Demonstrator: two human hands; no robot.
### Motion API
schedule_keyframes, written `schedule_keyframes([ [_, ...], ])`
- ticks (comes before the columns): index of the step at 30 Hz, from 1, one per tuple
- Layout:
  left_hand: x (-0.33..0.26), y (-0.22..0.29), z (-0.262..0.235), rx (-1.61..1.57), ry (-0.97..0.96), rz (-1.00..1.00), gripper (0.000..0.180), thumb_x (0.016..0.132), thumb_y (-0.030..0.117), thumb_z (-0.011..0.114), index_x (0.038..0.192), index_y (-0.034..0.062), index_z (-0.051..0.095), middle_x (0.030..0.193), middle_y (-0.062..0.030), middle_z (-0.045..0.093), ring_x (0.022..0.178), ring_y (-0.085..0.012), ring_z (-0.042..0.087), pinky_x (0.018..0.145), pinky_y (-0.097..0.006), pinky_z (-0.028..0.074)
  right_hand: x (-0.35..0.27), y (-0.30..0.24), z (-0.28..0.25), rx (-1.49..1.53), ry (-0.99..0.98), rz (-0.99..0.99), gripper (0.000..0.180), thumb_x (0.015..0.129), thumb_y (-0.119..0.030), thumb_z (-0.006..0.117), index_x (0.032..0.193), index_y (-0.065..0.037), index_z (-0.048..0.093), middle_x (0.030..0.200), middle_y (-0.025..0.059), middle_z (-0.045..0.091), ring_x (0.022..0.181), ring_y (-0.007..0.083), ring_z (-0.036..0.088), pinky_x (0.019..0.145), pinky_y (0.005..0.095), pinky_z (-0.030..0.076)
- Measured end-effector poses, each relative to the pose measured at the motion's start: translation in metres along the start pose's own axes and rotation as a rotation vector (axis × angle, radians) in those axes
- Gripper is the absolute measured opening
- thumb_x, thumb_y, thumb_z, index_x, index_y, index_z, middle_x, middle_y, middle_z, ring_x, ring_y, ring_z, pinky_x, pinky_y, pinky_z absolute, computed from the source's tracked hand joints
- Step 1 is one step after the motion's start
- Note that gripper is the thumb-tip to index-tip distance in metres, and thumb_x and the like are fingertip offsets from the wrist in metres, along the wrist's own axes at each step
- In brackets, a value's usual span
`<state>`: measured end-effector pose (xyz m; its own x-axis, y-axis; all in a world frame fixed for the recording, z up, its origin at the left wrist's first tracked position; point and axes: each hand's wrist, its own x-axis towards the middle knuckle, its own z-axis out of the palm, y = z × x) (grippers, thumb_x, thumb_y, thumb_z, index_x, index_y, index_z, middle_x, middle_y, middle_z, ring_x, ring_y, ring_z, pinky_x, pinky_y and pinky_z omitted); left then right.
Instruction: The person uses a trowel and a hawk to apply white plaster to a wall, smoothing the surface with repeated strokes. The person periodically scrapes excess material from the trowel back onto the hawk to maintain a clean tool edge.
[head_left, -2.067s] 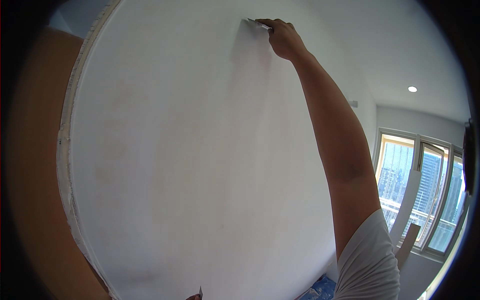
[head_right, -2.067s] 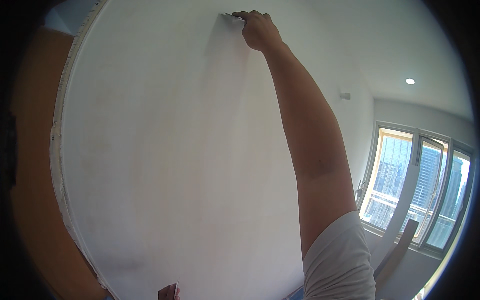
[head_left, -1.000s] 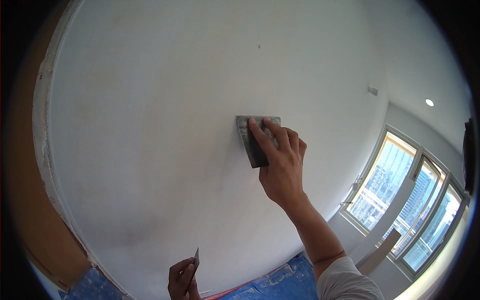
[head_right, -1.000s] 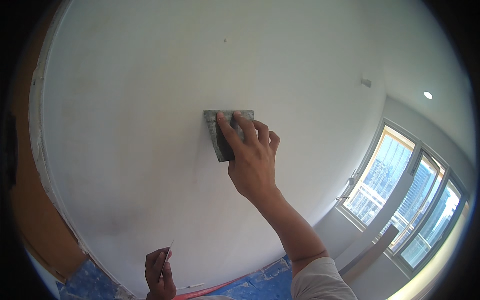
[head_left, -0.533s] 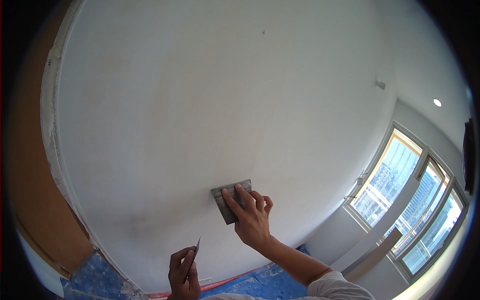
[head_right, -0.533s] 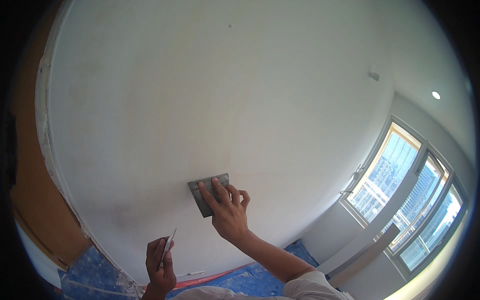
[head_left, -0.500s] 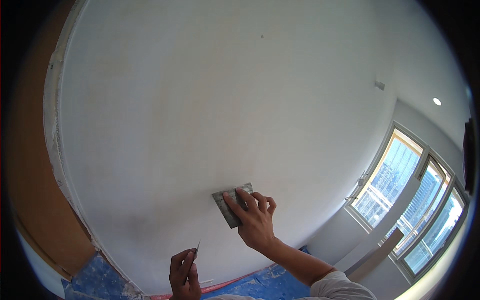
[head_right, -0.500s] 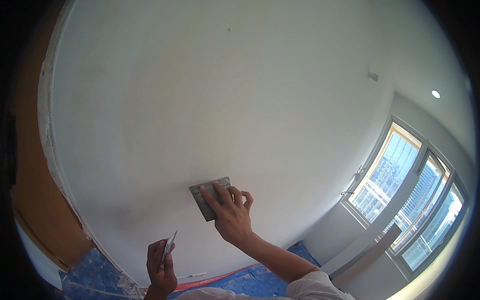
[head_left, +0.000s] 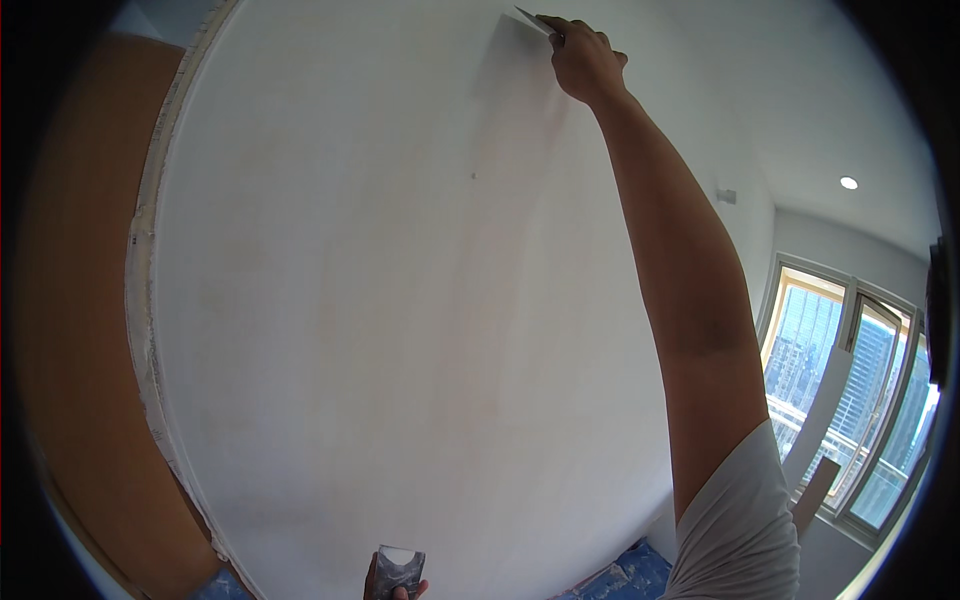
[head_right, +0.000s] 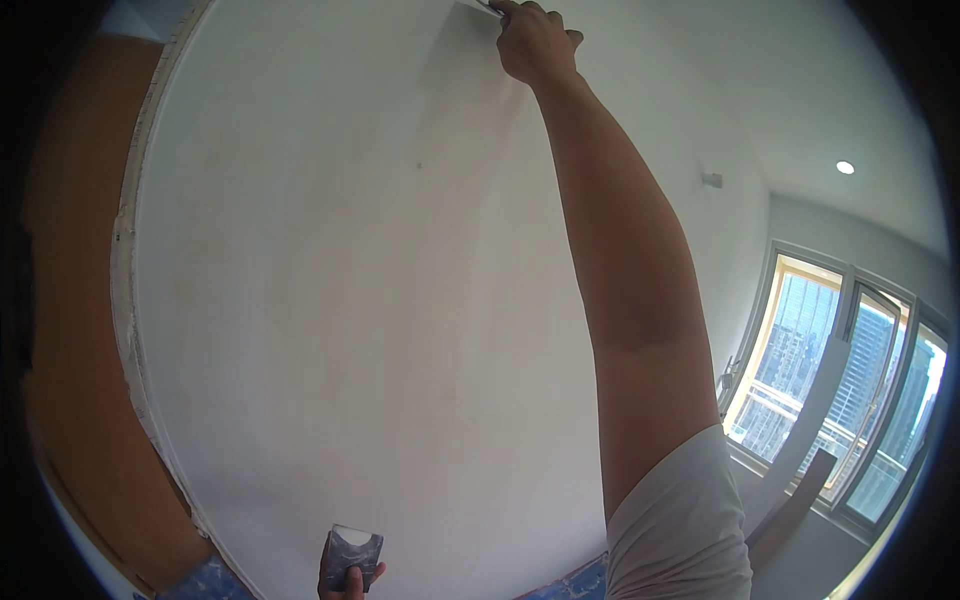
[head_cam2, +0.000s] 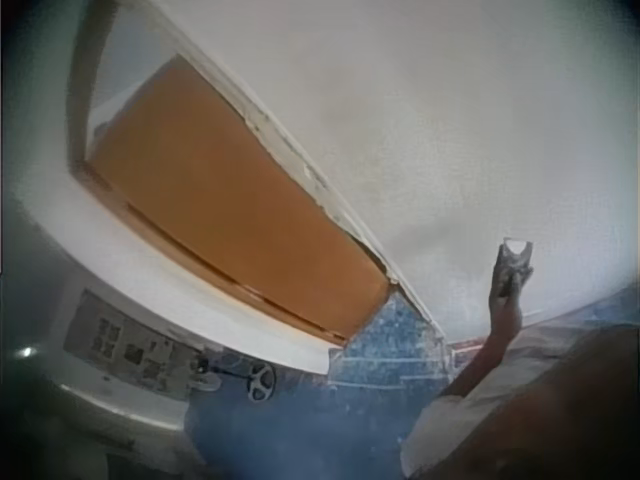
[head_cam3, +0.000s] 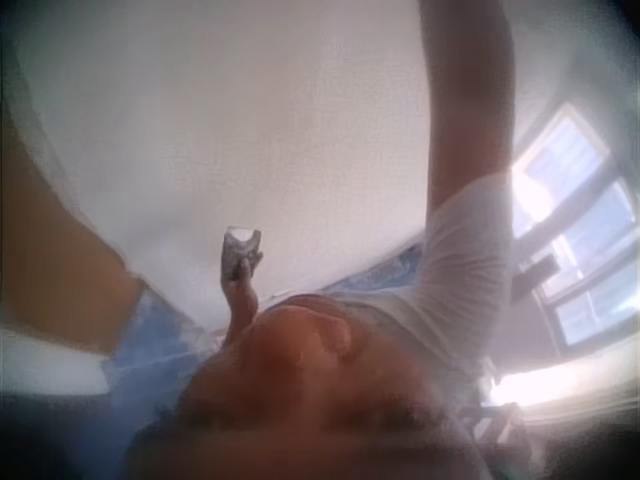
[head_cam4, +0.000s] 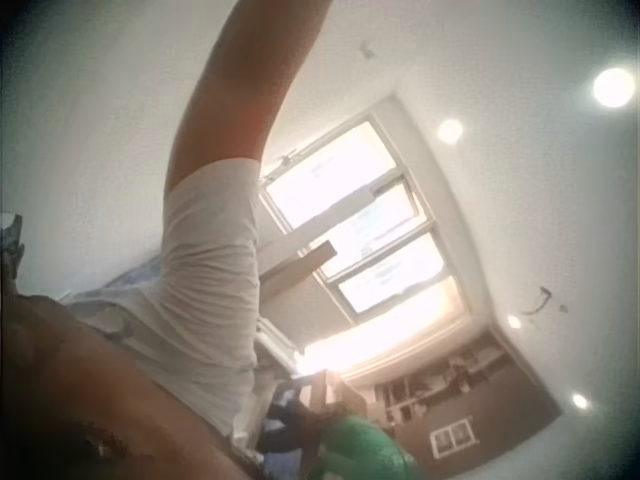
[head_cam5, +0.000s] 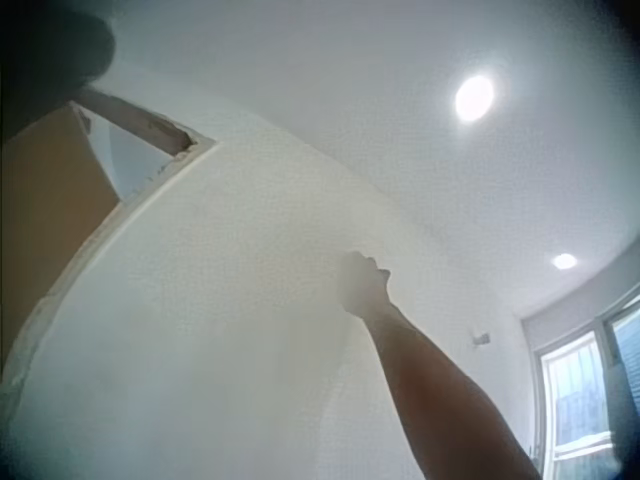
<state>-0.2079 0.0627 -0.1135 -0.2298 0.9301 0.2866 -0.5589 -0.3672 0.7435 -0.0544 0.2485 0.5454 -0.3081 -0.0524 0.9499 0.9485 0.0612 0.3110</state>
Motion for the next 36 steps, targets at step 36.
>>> schedule_keyframes([
  [36, 0.028, 0.037, 0.024, -0.550, 0.067, -0.350, 0.036, 0.103, 0.013, 0.059, 0.137, 0.0054, 0.055, 0.116, -0.0095, 0.072, 0.097, -0.0199, 0.075, 0.069, -0.037, 0.068, -0.468, -0.122, -0.146, 1.044, -1.071, 0.368, 0.060, 0.099, -0.003, 0.053, 0.158, -0.009, 0.041, 0.131, 0.0157, 0.064, 0.111, 0.0317, 0.065, 0.106, 0.0469, 0.045],
])
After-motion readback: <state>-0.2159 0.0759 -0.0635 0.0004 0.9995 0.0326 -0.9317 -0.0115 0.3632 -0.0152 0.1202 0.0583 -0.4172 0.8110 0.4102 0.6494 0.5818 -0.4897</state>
